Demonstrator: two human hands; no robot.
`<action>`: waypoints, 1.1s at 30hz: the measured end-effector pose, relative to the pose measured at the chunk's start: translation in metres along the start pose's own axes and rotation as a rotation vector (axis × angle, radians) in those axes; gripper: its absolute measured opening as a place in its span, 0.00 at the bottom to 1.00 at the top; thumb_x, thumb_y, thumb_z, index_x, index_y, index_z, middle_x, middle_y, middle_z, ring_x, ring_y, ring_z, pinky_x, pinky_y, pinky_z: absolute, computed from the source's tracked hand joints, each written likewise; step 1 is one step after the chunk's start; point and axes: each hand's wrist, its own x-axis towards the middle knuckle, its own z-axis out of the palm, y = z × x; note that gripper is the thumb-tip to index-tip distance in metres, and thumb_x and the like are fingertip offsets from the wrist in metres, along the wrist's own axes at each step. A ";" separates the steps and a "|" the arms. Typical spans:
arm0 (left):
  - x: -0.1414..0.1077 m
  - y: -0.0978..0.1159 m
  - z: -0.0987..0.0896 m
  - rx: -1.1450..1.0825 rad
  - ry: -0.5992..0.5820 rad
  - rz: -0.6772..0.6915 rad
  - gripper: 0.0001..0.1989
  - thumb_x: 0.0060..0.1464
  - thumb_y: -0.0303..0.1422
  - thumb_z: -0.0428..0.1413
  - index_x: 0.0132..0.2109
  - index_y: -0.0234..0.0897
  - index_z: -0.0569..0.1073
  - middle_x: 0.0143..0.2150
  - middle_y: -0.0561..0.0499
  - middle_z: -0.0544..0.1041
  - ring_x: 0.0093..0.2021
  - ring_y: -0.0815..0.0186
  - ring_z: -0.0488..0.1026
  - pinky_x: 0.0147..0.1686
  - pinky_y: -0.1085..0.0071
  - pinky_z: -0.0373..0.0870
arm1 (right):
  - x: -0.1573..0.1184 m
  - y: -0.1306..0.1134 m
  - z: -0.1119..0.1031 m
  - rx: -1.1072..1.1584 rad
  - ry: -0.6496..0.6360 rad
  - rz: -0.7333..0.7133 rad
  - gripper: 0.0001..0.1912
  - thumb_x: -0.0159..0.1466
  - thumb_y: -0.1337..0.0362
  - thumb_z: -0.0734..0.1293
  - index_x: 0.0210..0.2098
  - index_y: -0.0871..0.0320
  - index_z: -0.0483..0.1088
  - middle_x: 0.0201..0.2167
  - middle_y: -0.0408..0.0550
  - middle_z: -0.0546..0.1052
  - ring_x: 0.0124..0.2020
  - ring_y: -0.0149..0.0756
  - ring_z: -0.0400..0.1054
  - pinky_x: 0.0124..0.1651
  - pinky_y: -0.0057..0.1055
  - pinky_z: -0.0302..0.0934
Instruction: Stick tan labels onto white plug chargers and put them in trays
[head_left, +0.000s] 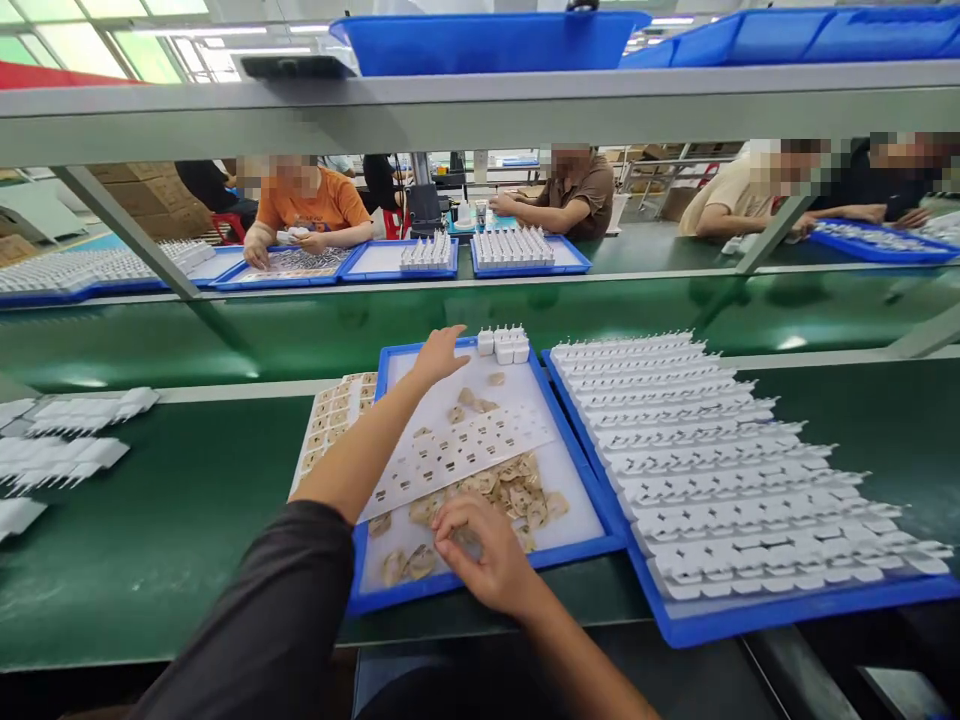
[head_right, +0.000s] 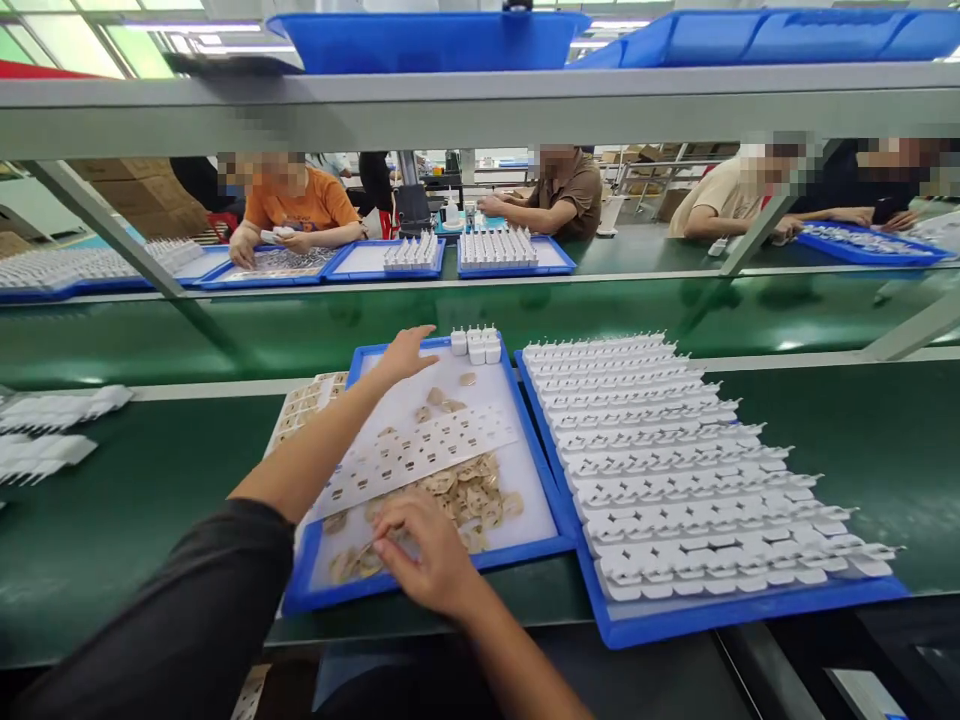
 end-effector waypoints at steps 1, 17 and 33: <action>0.018 0.008 0.011 -0.006 -0.004 0.003 0.35 0.49 0.34 0.60 0.63 0.34 0.62 0.64 0.38 0.66 0.64 0.48 0.59 0.60 0.56 0.56 | -0.001 0.000 -0.001 0.014 0.022 0.008 0.04 0.63 0.65 0.65 0.37 0.49 0.69 0.38 0.48 0.76 0.43 0.40 0.71 0.46 0.40 0.65; -0.161 0.041 -0.036 -0.894 -0.060 -0.101 0.34 0.44 0.40 0.64 0.59 0.43 0.66 0.48 0.47 0.74 0.43 0.60 0.74 0.43 0.65 0.72 | -0.006 0.006 -0.002 0.269 0.241 0.119 0.02 0.61 0.64 0.69 0.35 0.53 0.71 0.31 0.45 0.76 0.33 0.35 0.71 0.39 0.34 0.66; -0.325 0.047 0.004 -0.697 0.110 0.075 0.27 0.52 0.38 0.63 0.59 0.42 0.69 0.57 0.43 0.75 0.57 0.54 0.72 0.58 0.58 0.67 | -0.038 -0.023 0.029 0.400 0.308 0.359 0.07 0.59 0.59 0.71 0.34 0.53 0.71 0.32 0.43 0.73 0.34 0.33 0.69 0.38 0.30 0.67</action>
